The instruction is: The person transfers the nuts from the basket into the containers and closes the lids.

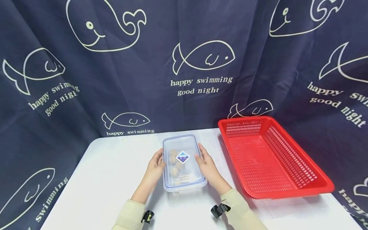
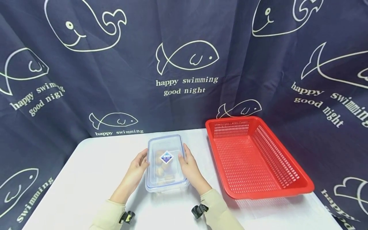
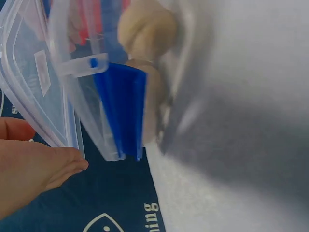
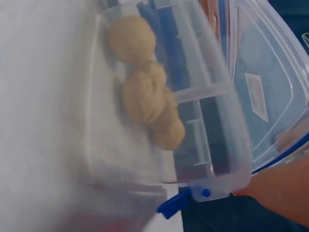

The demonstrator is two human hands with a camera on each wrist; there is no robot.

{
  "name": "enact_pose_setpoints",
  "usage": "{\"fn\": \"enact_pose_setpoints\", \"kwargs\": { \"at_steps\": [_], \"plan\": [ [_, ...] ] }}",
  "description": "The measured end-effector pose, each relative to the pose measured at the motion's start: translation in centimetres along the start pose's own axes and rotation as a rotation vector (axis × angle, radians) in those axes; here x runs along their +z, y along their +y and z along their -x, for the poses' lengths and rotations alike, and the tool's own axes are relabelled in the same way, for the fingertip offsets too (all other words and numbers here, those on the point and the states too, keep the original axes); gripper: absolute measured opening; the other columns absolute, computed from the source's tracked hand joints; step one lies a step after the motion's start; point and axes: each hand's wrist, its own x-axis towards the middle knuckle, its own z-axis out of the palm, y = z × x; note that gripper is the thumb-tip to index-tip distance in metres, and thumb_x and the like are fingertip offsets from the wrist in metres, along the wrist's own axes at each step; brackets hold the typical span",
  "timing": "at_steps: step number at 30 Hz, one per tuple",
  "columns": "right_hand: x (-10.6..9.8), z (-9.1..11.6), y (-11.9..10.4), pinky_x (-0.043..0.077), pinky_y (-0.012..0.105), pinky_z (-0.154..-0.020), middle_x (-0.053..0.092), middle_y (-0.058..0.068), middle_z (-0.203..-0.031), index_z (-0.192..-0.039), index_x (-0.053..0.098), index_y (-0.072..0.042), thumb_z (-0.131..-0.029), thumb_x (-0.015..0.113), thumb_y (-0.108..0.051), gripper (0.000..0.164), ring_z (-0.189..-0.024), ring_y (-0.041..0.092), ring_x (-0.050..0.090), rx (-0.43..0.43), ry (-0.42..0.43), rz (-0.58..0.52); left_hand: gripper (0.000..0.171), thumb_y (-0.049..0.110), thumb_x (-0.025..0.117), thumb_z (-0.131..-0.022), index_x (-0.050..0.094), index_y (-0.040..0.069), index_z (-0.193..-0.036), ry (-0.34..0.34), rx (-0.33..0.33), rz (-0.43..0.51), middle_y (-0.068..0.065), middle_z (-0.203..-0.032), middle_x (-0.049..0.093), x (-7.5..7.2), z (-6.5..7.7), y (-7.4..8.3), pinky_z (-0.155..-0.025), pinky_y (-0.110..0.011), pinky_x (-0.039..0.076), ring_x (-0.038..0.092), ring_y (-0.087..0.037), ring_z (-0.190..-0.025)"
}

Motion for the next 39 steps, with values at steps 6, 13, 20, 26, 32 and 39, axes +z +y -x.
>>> {"fn": "enact_pose_setpoints", "kwargs": {
  "at_steps": [6, 13, 20, 26, 32, 39],
  "plan": [
    [0.1, 0.0, 0.9, 0.018, 0.048, -0.118, 0.021, 0.028, -0.153, -0.148, 0.022, 0.007, -0.101, 0.044, -0.006, 0.054, -0.142, 0.039, 0.019, -0.002, 0.013, 0.024, 0.061, -0.005, 0.041, -0.093, 0.016, -0.008, -0.149, -0.019, 0.003, -0.028, -0.029, -0.154, 0.016, 0.5, -0.3, -1.2, -0.118, -0.043, 0.017, 0.015, -0.038, -0.144],
    [0.1, 0.1, 1.5, 0.016, 0.05, -0.118, 0.019, 0.03, -0.152, -0.148, 0.019, 0.01, -0.101, 0.043, -0.008, 0.055, -0.141, 0.042, 0.017, 0.037, 0.007, 0.035, 0.064, -0.005, 0.043, -0.092, 0.013, -0.01, -0.148, -0.024, -0.023, -0.053, -0.03, -0.154, 0.013, 0.9, -0.7, -2.0, -0.119, -0.044, 0.013, 0.012, -0.039, -0.144],
    [0.2, -0.1, 2.3, 0.015, 0.05, -0.118, 0.02, 0.029, -0.153, -0.148, 0.021, 0.009, -0.1, 0.044, -0.006, 0.055, -0.142, 0.042, 0.017, 0.059, 0.015, 0.037, 0.065, -0.007, 0.044, -0.091, 0.012, -0.011, -0.148, -0.029, -0.027, -0.066, -0.03, -0.154, 0.012, 0.9, -1.0, -2.5, -0.119, -0.044, 0.013, 0.011, -0.039, -0.144],
    [0.6, -0.2, 2.7, 0.016, 0.047, -0.118, 0.019, 0.027, -0.154, -0.149, 0.022, 0.005, -0.1, 0.046, -0.006, 0.056, -0.142, 0.04, 0.016, 0.072, 0.019, 0.007, 0.065, -0.006, 0.046, -0.092, 0.014, -0.009, -0.149, -0.009, -0.045, -0.114, -0.028, -0.155, 0.013, 0.8, -0.8, -1.8, -0.119, -0.045, 0.014, 0.013, -0.039, -0.144],
    [0.3, -0.2, 2.7, 0.018, 0.046, -0.118, 0.02, 0.029, -0.153, -0.147, 0.022, 0.009, -0.099, 0.051, -0.009, 0.059, -0.142, 0.041, 0.017, 0.13, 0.02, -0.045, 0.067, 0.0, 0.052, -0.094, 0.014, -0.009, -0.148, -0.005, -0.097, -0.127, -0.033, -0.153, 0.015, 0.3, -0.7, -1.7, -0.117, -0.049, 0.017, 0.016, -0.044, -0.142],
    [-0.5, -0.1, 2.6, 0.029, 0.051, -0.114, 0.034, 0.036, -0.144, -0.142, 0.027, 0.016, -0.097, 0.058, -0.027, 0.07, -0.134, 0.046, 0.034, 0.314, 0.021, -0.049, 0.077, 0.021, 0.058, -0.096, 0.011, -0.013, -0.147, 0.008, -0.254, -0.095, -0.036, -0.147, 0.027, -0.6, -0.8, -2.6, -0.114, -0.058, 0.021, 0.028, -0.049, -0.135]
  ]
}}
